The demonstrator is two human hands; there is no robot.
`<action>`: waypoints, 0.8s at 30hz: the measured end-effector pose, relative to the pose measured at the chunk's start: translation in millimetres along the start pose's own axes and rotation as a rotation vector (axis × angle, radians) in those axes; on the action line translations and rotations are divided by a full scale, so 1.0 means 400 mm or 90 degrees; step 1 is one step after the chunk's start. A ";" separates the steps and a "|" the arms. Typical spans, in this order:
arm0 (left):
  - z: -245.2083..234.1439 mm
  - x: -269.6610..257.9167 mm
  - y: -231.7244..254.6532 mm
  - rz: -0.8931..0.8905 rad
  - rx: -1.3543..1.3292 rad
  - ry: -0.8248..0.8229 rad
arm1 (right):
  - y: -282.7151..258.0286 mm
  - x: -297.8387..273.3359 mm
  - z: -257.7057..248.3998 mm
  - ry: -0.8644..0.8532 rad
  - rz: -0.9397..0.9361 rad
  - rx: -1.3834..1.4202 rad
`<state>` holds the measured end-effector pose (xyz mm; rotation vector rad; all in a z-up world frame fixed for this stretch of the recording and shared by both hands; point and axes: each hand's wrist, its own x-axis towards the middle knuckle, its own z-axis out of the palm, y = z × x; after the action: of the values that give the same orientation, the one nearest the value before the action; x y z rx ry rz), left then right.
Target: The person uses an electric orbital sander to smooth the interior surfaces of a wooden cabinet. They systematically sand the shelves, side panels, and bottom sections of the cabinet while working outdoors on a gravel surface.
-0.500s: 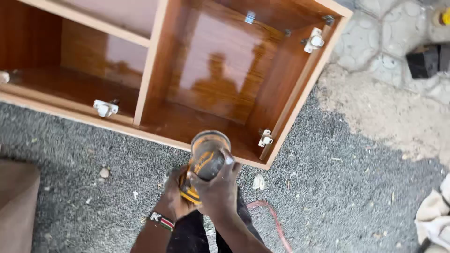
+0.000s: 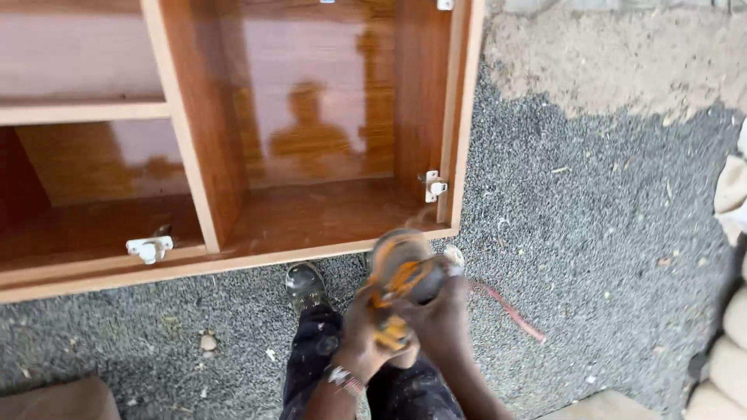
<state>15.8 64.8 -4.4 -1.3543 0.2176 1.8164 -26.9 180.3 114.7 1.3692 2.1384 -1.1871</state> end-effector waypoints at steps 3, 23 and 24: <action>-0.056 -0.160 0.115 0.009 0.072 0.120 | 0.001 -0.071 0.131 -0.064 -0.018 -0.070; 0.167 -0.003 -0.046 -0.083 0.241 0.215 | 0.042 0.087 -0.147 0.051 0.090 0.002; 0.127 0.005 -0.033 -0.089 0.233 0.202 | 0.065 0.088 -0.127 0.057 0.013 0.026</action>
<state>-11.1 103.3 18.6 -1.3479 0.5786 1.3593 -13.7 245.7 109.7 1.4845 2.1663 -1.1894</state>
